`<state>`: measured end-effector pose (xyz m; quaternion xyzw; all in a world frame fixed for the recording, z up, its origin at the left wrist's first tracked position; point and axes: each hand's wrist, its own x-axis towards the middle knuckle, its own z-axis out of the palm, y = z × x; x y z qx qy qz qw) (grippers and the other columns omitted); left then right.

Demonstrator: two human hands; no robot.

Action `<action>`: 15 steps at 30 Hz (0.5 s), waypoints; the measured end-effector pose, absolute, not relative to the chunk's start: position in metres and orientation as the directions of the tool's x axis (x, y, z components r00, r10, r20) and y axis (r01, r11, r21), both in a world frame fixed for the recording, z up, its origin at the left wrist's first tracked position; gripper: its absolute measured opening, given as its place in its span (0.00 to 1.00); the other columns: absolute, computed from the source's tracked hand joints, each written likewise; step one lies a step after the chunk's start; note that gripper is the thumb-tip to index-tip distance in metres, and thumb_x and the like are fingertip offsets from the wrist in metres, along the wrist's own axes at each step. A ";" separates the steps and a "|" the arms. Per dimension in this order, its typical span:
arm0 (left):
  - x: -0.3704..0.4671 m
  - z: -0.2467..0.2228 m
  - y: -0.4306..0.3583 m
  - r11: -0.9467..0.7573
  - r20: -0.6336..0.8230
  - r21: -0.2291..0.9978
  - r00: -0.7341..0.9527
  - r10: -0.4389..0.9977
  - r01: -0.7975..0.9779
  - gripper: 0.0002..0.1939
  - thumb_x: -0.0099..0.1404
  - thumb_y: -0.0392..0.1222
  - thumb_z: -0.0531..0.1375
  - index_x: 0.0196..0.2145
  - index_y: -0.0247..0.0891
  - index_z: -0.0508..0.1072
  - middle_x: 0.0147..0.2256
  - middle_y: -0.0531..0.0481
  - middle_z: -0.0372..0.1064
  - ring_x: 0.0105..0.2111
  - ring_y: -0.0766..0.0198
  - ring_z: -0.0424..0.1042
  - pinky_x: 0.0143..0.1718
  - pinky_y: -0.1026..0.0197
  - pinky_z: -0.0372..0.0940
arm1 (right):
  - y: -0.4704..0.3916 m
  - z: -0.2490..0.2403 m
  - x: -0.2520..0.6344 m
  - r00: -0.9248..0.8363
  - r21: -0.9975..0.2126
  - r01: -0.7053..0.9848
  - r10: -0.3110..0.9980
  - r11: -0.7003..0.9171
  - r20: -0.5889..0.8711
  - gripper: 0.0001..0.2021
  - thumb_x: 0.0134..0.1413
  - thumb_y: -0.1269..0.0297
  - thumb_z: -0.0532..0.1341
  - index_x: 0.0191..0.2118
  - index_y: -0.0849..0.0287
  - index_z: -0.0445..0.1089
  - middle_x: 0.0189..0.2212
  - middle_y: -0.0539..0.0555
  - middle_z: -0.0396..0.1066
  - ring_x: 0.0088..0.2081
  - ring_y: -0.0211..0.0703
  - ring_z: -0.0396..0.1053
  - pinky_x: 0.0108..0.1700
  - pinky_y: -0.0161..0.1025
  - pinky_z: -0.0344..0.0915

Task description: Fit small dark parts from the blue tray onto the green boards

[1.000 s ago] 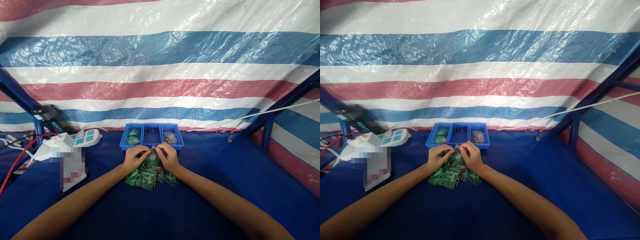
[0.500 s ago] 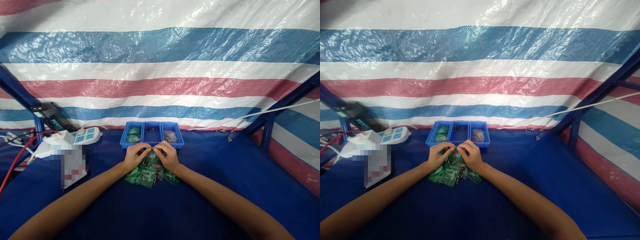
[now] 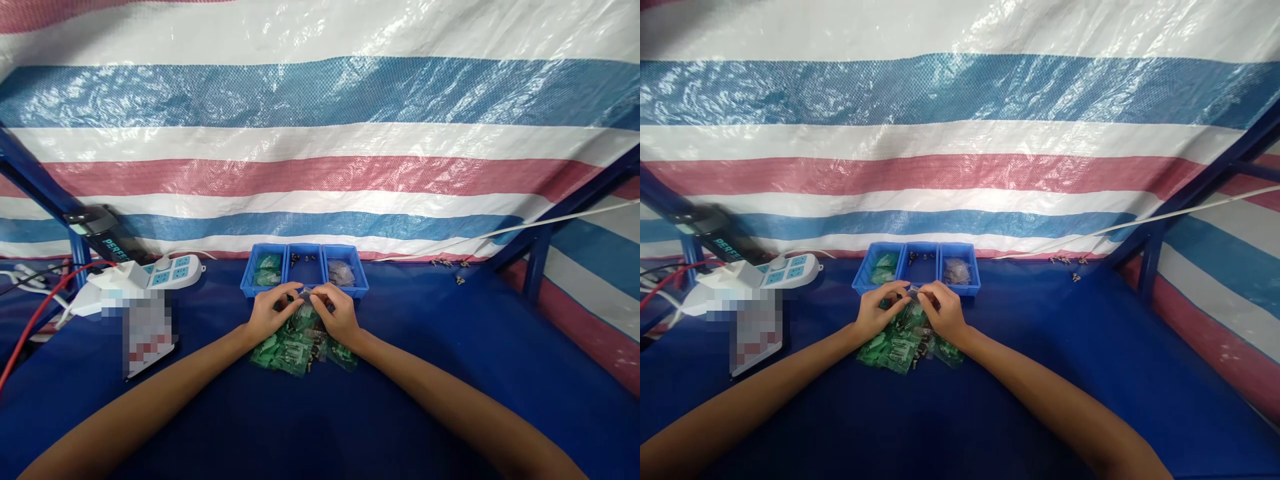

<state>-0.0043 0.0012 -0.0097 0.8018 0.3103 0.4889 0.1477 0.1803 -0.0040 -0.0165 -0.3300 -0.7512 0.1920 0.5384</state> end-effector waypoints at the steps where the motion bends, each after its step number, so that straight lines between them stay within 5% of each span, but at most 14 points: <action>1: -0.004 -0.010 0.001 -0.764 0.693 0.544 0.328 0.643 0.348 0.15 0.64 0.39 0.58 0.49 0.38 0.67 0.28 0.53 0.71 0.16 0.76 0.60 0.20 0.71 0.60 | -0.004 -0.017 0.180 -0.201 -0.645 0.290 0.704 0.707 0.682 0.07 0.61 0.64 0.55 0.34 0.59 0.67 0.25 0.51 0.62 0.24 0.36 0.60 0.26 0.34 0.60; 15: -0.005 -0.013 0.001 -0.753 0.697 0.542 0.301 0.651 0.373 0.14 0.64 0.38 0.59 0.47 0.38 0.66 0.28 0.54 0.70 0.16 0.76 0.59 0.19 0.71 0.59 | -0.003 -0.017 0.181 -0.208 -0.633 0.266 0.684 0.727 0.699 0.06 0.59 0.66 0.56 0.36 0.61 0.69 0.25 0.52 0.62 0.25 0.37 0.61 0.26 0.36 0.61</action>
